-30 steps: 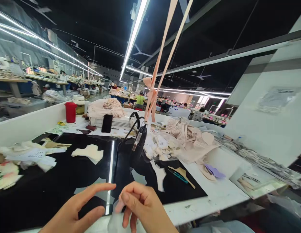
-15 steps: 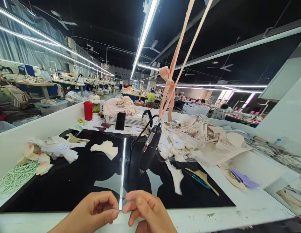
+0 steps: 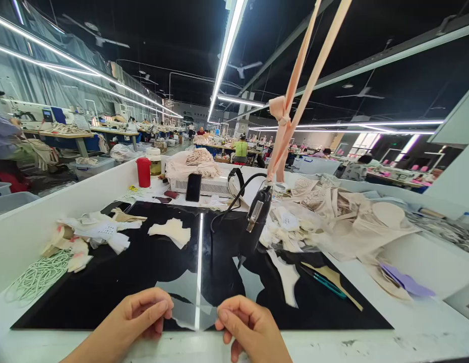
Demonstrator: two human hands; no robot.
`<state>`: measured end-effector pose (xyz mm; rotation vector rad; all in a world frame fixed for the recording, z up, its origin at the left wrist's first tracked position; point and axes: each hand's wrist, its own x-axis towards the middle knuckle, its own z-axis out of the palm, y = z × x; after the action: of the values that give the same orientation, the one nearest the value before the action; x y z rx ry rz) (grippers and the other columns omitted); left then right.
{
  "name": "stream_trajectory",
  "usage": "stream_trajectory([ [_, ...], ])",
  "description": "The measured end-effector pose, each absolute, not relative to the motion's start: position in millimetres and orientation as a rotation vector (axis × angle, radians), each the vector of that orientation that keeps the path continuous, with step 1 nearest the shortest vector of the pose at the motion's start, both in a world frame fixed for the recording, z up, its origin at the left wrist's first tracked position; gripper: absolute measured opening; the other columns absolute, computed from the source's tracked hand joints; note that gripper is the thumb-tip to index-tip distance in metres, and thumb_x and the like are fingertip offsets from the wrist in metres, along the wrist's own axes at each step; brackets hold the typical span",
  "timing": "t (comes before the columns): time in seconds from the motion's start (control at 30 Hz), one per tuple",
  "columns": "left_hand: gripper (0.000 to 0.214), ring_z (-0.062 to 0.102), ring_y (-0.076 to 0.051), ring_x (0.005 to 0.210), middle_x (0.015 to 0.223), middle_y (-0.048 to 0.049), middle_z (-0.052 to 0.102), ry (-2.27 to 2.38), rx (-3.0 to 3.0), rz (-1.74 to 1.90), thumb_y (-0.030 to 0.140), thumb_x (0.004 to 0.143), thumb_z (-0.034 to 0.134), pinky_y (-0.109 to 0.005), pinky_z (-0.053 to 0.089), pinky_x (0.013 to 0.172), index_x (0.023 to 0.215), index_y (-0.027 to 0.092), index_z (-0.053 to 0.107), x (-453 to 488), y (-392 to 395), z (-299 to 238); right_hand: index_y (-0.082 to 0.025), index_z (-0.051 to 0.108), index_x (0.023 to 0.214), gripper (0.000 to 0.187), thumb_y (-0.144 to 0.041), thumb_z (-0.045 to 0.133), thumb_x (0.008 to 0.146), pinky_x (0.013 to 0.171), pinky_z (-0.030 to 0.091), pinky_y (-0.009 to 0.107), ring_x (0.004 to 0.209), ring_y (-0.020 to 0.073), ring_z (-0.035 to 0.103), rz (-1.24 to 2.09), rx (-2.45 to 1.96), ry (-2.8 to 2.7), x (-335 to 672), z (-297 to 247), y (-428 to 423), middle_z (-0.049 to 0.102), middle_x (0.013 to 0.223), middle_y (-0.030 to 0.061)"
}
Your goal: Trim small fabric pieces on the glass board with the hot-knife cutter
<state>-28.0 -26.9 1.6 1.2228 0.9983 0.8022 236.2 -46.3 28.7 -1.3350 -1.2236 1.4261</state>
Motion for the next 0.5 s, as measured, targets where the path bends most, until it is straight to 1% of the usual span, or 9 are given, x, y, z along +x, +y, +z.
stream_trajectory([
  [0.07,0.059,0.052,-0.014,0.066,0.069,0.0016,0.059,0.994,1.148,0.862,0.076,0.072,0.076,-0.025,0.044,0.063,0.082,0.018,0.068,-27,-29,2,-0.016,0.075,0.077,0.055,-0.069,0.086,0.063,0.041,0.043,0.016,0.057,0.0102,0.055,1.437,-1.324,-1.198,236,26,-45,0.070,0.071,0.0036],
  [0.17,0.059,0.051,-0.013,0.063,0.065,0.0037,0.056,1.017,1.067,0.939,0.072,0.065,0.084,-0.022,0.044,0.060,0.077,0.018,0.065,-24,-32,7,-0.017,0.072,0.075,0.055,-0.069,0.085,0.063,0.041,0.042,0.016,0.056,0.0096,0.055,1.452,-1.340,-1.191,236,23,-43,0.069,0.071,0.0026],
  [0.23,0.061,0.050,-0.011,0.058,0.062,0.0053,0.055,1.049,1.035,0.936,0.073,0.063,0.085,-0.020,0.042,0.055,0.076,0.018,0.062,-24,-33,11,-0.018,0.068,0.073,0.056,-0.070,0.085,0.063,0.041,0.042,0.016,0.054,0.0092,0.055,1.466,-1.360,-1.206,237,23,-43,0.068,0.069,0.0011],
  [0.33,0.063,0.048,-0.007,0.048,0.058,0.0057,0.056,1.079,1.013,0.914,0.074,0.063,0.084,-0.018,0.036,0.050,0.075,0.018,0.057,-25,-33,11,-0.019,0.062,0.070,0.059,-0.073,0.084,0.062,0.039,0.040,0.015,0.052,0.0083,0.053,1.471,-1.391,-1.219,237,23,-43,0.065,0.066,-0.0008],
  [0.4,0.065,0.045,-0.007,0.045,0.056,0.0059,0.055,1.074,0.990,0.913,0.075,0.062,0.084,-0.018,0.035,0.047,0.073,0.019,0.054,-25,-33,9,-0.019,0.059,0.068,0.062,-0.076,0.081,0.062,0.038,0.037,0.014,0.049,0.0066,0.050,1.467,-1.402,-1.213,236,22,-44,0.062,0.062,-0.0022],
  [0.5,0.065,0.044,-0.007,0.045,0.055,0.0058,0.053,1.070,0.932,0.931,0.074,0.059,0.086,-0.019,0.038,0.047,0.071,0.019,0.054,-25,-32,6,-0.019,0.054,0.064,0.065,-0.079,0.079,0.063,0.037,0.034,0.012,0.043,0.0035,0.041,1.503,-1.400,-1.183,235,18,-44,0.053,0.054,-0.0060],
])
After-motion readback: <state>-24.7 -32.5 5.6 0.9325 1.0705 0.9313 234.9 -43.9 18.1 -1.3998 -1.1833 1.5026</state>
